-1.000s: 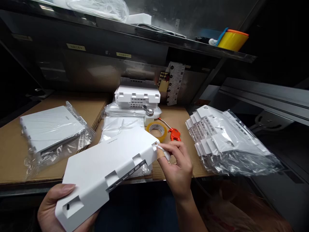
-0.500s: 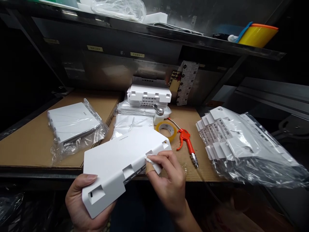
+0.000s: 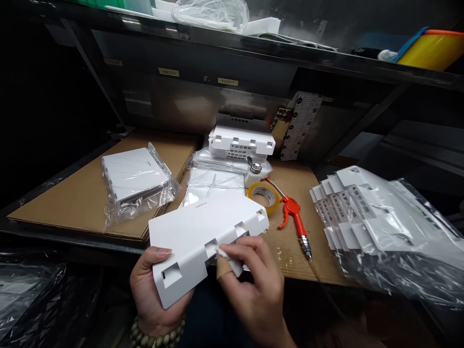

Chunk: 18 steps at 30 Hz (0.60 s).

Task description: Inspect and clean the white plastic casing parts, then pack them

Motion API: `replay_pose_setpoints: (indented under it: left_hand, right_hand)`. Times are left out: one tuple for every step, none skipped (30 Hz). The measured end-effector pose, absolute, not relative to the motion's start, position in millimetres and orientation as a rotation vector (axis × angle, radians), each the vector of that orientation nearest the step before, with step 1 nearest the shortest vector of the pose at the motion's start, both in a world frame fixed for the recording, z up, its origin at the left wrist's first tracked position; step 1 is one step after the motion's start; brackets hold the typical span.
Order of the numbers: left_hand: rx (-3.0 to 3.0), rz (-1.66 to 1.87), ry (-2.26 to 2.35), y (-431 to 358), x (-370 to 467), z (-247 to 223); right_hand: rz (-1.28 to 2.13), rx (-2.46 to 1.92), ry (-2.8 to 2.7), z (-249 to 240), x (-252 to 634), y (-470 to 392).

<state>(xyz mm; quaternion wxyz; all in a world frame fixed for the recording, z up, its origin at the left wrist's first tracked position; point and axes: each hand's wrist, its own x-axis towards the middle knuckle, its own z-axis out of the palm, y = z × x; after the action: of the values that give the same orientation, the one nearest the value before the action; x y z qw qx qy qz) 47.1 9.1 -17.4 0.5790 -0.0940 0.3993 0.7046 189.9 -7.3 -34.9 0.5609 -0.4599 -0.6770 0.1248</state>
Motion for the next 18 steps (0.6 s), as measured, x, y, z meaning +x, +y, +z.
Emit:
replay_pose_setpoints:
  left_hand:
    - [-0.216,1.657,0.920,9,49,-18]
    - [-0.211,1.666,0.906,9,50,-18]
    - [-0.202,1.672,0.893,8,51,-18]
    - [-0.190,1.674,0.884,7,52,-18]
    - [-0.179,1.676,0.879,7,52,-19]
    - [-0.168,1.675,0.875,6,53,-19]
    - [-0.161,1.671,0.869,6,53,-19]
    - [-0.158,1.670,0.864,6,53,-20]
    - [-0.157,1.670,0.857,6,53,-21]
    - [-0.159,1.669,0.851,6,53,-21]
    - [-0.159,1.666,0.844,6,53,-22]
    - [-0.160,1.658,0.838,6,53,-23]
    - [-0.159,1.647,0.832,6,52,-24]
    - [-0.162,1.631,0.827,7,50,-24]
    - [-0.166,1.615,0.825,7,49,-25]
    - [-0.176,1.599,0.825,8,47,-25]
    - [-0.188,1.583,0.823,10,44,-25]
    - [-0.195,1.570,0.812,11,42,-26]
  right_hand:
    - [0.315,-1.059,-1.606,-35,185,-9]
    - [0.330,-1.038,-1.618,-36,181,-10]
    - [0.335,-1.028,-1.627,-37,179,-11]
    - [0.327,-1.032,-1.632,-38,178,-11]
    - [0.311,-1.049,-1.631,-38,177,-11]
    - [0.296,-1.067,-1.627,-39,178,-10]
    - [0.288,-1.079,-1.625,-39,178,-10]
    - [0.284,-1.077,-1.627,-38,178,-10]
    - [0.288,-1.061,-1.639,-38,179,-10]
    - [0.299,-1.041,-1.660,-37,179,-10]
    - [0.301,-1.030,-1.678,-37,180,-9]
    - [0.295,-1.034,-1.689,-38,181,-8]
    - [0.284,-1.051,-1.685,-38,183,-7]
    - [0.275,-1.079,-1.665,-39,186,-6]
    - [0.269,-1.112,-1.637,-40,191,-5]
    - [0.266,-1.142,-1.601,-41,197,-3]
    - [0.270,-1.169,-1.557,-42,204,0]
    - [0.270,-1.202,-1.494,-43,212,2]
